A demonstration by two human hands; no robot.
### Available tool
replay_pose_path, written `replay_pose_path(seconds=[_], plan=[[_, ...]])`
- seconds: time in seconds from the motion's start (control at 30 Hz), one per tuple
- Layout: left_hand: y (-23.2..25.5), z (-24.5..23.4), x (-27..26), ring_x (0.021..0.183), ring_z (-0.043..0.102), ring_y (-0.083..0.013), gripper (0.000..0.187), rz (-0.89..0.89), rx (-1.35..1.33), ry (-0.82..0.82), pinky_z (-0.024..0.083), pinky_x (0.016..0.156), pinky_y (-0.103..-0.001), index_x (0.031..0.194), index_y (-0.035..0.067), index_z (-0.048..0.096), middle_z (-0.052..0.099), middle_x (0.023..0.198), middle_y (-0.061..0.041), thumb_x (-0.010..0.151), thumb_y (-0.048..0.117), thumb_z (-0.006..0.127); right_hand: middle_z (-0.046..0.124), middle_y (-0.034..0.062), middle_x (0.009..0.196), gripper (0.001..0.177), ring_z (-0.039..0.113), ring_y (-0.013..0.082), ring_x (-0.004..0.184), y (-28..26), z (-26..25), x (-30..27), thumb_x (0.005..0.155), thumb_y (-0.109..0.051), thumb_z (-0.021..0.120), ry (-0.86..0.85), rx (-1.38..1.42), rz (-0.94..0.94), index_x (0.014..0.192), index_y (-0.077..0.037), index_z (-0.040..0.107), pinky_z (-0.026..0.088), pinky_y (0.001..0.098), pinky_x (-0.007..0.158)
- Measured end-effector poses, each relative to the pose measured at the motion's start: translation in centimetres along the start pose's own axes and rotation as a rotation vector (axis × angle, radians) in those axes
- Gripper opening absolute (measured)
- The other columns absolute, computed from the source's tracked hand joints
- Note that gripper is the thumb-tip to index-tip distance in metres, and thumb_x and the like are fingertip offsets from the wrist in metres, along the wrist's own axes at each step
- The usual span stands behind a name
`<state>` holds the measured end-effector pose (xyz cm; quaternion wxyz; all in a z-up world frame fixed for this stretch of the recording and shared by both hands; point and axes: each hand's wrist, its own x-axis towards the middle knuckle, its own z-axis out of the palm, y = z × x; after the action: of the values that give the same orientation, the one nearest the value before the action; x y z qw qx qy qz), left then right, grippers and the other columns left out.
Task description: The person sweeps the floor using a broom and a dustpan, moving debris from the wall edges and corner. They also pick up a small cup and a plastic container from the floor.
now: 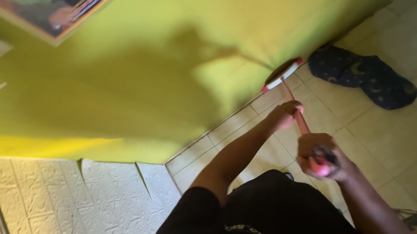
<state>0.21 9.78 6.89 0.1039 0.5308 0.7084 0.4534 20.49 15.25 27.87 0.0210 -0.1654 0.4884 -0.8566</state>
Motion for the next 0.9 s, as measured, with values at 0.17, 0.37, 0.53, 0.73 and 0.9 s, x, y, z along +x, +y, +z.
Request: replay_pose_path(seconds=[0.17, 0.37, 0.53, 0.73, 0.9], plan=[[-1.3, 3.2, 1.3, 0.097, 0.069, -0.0339, 0.01, -0.229, 0.038, -0.218, 0.054, 0.078, -0.042, 0.097, 0.012, 0.065, 0.07, 0.101, -0.011, 0.09, 0.008, 0.059, 0.058, 0.0058, 0.064, 0.017, 0.057, 0.018, 0.054, 1.8, -2.6, -0.1, 0.079, -0.005, 0.07, 0.149, -0.846, -0.274, 0.07, -0.006, 0.056, 0.045, 0.032, 0.051], [0.0, 6.7, -0.1, 0.093, 0.07, -0.0338, 0.014, -0.334, 0.109, -0.326, 0.055, 0.075, -0.044, 0.1, 0.011, 0.066, 0.071, 0.101, -0.012, 0.088, 0.014, 0.062, 0.057, 0.0044, 0.063, 0.012, 0.056, 0.0184, 0.055, -0.8, -4.7, -3.2, 0.077, -0.004, 0.065, 0.251, -0.809, -0.331, 0.07, -0.005, 0.056, 0.044, 0.0338, 0.054], [1.2, 6.3, -0.2, 0.086, 0.073, -0.0339, 0.02, -0.25, 0.143, -0.339, 0.057, 0.076, -0.045, 0.096, 0.008, 0.068, 0.073, 0.089, -0.015, 0.09, 0.027, 0.069, 0.051, 0.0045, 0.061, 0.007, 0.045, 0.0167, 0.055, -4.1, -4.9, -3.5, 0.077, -0.002, 0.057, 0.404, -0.503, -0.355, 0.071, -0.003, 0.054, 0.037, 0.0332, 0.052], [5.7, 4.1, -2.7, 0.079, 0.074, -0.0293, 0.034, -0.394, 0.01, -0.512, 0.057, 0.075, -0.043, 0.1, 0.013, 0.077, 0.076, 0.086, -0.011, 0.087, 0.044, 0.07, 0.043, 0.0058, 0.053, 0.019, 0.039, 0.0145, 0.047, -7.6, -4.3, -4.1, 0.083, -0.005, 0.042, 0.709, -0.478, -0.251, 0.064, -0.008, 0.043, 0.038, 0.0345, 0.048], [8.6, 3.3, -4.7, 0.074, 0.073, -0.0307, 0.033, -0.468, -0.074, -0.39, 0.058, 0.072, -0.043, 0.093, 0.013, 0.079, 0.075, 0.078, -0.013, 0.076, 0.041, 0.076, 0.041, 0.0055, 0.053, 0.02, 0.04, 0.0163, 0.053, -10.0, -1.8, -4.4, 0.09, -0.004, 0.043, 0.743, -0.386, -0.208, 0.07, -0.009, 0.039, 0.039, 0.0368, 0.056]])
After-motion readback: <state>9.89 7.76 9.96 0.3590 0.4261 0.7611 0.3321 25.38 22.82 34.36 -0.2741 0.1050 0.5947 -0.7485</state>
